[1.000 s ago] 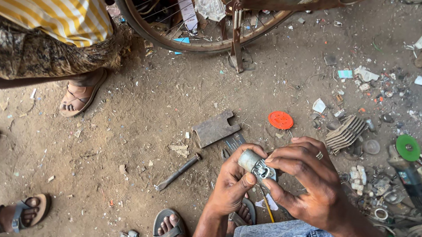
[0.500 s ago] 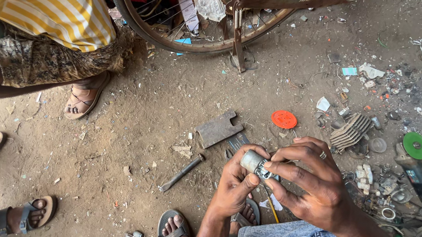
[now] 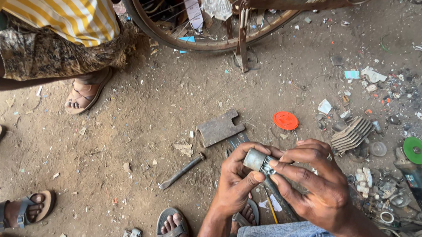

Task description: The person sits on the ground and uses a yellow-handled tool to scrape a small metal component. They then use a hammer to strike the part on a metal block and use pliers to adjust it. The person repeatedly inspects the part and continues to work on it with the hammer and pliers.

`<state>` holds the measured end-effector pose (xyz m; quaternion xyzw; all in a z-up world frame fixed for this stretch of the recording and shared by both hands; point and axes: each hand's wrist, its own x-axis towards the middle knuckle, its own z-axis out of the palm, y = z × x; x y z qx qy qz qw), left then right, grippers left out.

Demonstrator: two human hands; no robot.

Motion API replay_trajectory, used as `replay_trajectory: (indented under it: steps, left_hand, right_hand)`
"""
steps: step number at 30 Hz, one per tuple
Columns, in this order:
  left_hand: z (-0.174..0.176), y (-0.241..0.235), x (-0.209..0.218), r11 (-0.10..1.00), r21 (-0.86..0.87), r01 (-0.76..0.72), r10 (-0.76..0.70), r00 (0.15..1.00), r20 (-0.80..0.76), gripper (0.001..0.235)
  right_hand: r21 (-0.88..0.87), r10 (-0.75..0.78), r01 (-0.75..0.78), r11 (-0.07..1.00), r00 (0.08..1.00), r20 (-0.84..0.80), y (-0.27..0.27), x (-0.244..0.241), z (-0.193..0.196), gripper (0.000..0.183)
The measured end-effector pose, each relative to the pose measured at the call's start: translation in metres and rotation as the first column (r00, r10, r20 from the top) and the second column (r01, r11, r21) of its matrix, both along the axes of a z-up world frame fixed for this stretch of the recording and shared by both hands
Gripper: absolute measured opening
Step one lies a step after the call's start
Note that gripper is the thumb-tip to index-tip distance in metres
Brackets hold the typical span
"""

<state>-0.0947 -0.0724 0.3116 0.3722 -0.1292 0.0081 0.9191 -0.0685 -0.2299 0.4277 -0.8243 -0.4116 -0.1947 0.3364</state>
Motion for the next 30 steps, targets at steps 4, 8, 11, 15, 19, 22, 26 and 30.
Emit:
replay_trajectory:
  steps: [4, 8, 11, 15, 19, 22, 26, 30]
  left_hand:
    - [-0.004, 0.000, -0.003, 0.998, 0.050, -0.046, 0.047, 0.999, -0.026, 0.059]
    - [-0.006, -0.001, 0.010, 0.960, -0.163, -0.227, 0.220, 0.974, -0.064, 0.045]
    - [-0.008, 0.003, 0.013, 0.891, -0.333, -0.308, 0.262, 0.949, -0.176, 0.034]
    - [-0.009, 0.021, 0.016, 0.818, -0.432, -0.379, 0.225, 0.903, -0.366, 0.040]
    - [-0.009, 0.035, 0.020, 0.764, -0.500, -0.407, 0.203, 0.888, -0.413, 0.048]
    - [-0.015, 0.043, 0.008, 0.791, -0.483, -0.375, 0.181, 0.898, -0.401, 0.045]
    - [-0.011, 0.046, 0.023, 0.846, -0.397, -0.355, 0.205, 0.906, -0.371, 0.045]
    - [-0.012, 0.047, 0.025, 0.863, -0.365, -0.349, 0.200, 0.900, -0.387, 0.046]
  right_hand:
    - [-0.022, -0.004, 0.004, 1.000, 1.000, -0.003, -0.007, 0.003, -0.017, 0.025]
    - [0.206, 0.010, 0.066, 0.976, 0.938, -0.346, -0.011, 0.031, -0.067, 0.016]
    - [-0.088, -0.040, -0.027, 0.996, 0.732, -0.680, -0.006, 0.082, -0.151, 0.023]
    - [-0.727, -0.365, -0.388, 0.567, 0.673, -0.644, 0.007, 0.099, -0.309, 0.024]
    - [-0.828, -0.655, -0.110, 0.550, 0.557, -0.510, 0.000, 0.063, -0.432, 0.028]
    - [-0.803, -0.785, 0.236, 0.548, 0.476, -0.396, 0.009, -0.004, -0.471, 0.031]
    - [-0.741, -0.842, 0.429, 0.516, 0.412, -0.348, 0.020, 0.000, -0.460, 0.026]
    - [-0.747, -0.858, 0.448, 0.491, 0.399, -0.325, 0.026, -0.005, -0.442, 0.029]
